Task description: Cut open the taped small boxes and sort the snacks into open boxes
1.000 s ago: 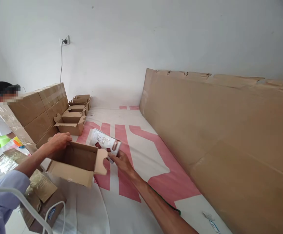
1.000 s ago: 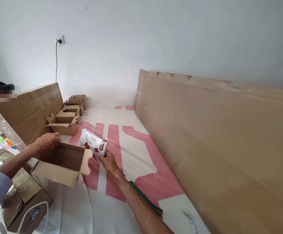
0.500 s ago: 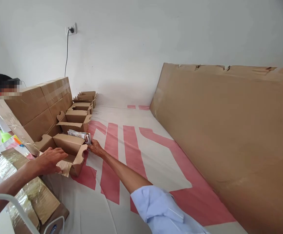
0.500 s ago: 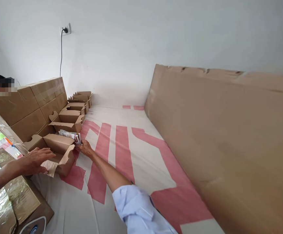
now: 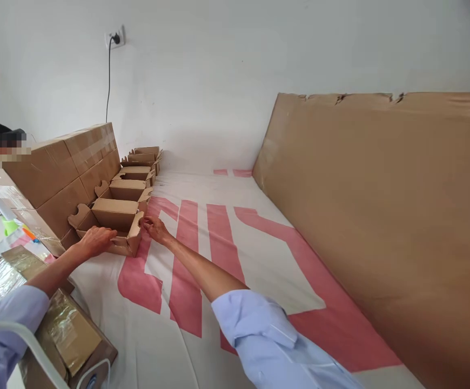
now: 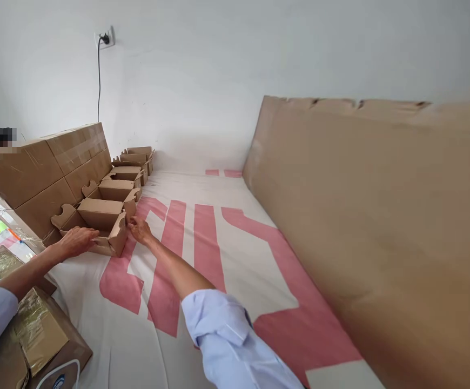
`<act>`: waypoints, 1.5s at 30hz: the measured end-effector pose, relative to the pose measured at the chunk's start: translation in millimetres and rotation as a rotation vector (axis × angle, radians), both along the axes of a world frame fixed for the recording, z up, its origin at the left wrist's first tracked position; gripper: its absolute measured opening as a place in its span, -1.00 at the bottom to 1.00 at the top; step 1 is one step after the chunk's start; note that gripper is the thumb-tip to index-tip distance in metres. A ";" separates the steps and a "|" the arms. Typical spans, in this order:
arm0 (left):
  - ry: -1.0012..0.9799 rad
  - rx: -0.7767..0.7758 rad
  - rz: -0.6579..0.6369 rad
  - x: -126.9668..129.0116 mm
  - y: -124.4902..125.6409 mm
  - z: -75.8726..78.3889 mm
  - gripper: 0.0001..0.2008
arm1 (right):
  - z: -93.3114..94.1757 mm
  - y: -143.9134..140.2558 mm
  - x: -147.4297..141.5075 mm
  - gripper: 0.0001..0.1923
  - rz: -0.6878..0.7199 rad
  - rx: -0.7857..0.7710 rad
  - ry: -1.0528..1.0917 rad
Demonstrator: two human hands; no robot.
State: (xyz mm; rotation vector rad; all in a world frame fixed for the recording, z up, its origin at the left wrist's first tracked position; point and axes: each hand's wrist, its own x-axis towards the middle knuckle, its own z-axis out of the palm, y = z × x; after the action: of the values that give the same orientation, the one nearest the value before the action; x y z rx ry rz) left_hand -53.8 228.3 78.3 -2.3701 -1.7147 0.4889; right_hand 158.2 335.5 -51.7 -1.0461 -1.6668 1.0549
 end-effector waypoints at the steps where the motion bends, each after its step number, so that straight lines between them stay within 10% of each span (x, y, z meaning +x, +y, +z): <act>1: -0.002 0.011 0.009 1.7 7.3 0.3 -0.83 | 1.4 -3.8 10.5 -0.66 -0.014 -0.013 -0.005; 8: 0.005 0.107 0.085 16.3 27.4 2.0 -0.76 | 33.3 -56.5 78.7 -0.58 -0.052 -0.039 0.019; 17: -0.052 0.129 0.072 7.6 -10.6 25.5 -0.45 | 61.7 -196.9 190.9 -0.55 -0.185 0.106 0.015; 28: -0.394 0.424 0.046 -71.8 -108.7 92.1 -0.52 | -56.6 -303.2 294.1 -0.60 -0.476 0.237 -0.662; 35: -0.544 0.499 0.304 -135.8 -201.8 35.4 -0.50 | -100.3 -327.5 291.3 -0.63 -0.515 0.309 -0.749; 39: -0.561 0.502 0.388 -129.0 -232.3 -6.8 -0.49 | -107.0 -328.9 283.0 -0.66 -0.579 0.395 -0.716; 45: -0.591 0.625 0.443 -102.1 -243.3 -28.5 -0.56 | -107.7 -328.0 281.8 -0.70 -0.589 0.414 -0.682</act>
State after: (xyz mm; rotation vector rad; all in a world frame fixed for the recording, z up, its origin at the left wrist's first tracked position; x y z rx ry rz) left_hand -156.0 -15.0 49.8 -1.7619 -2.2046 -0.6875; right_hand 439.9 7.6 -159.5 -1.5691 -1.7929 -0.0549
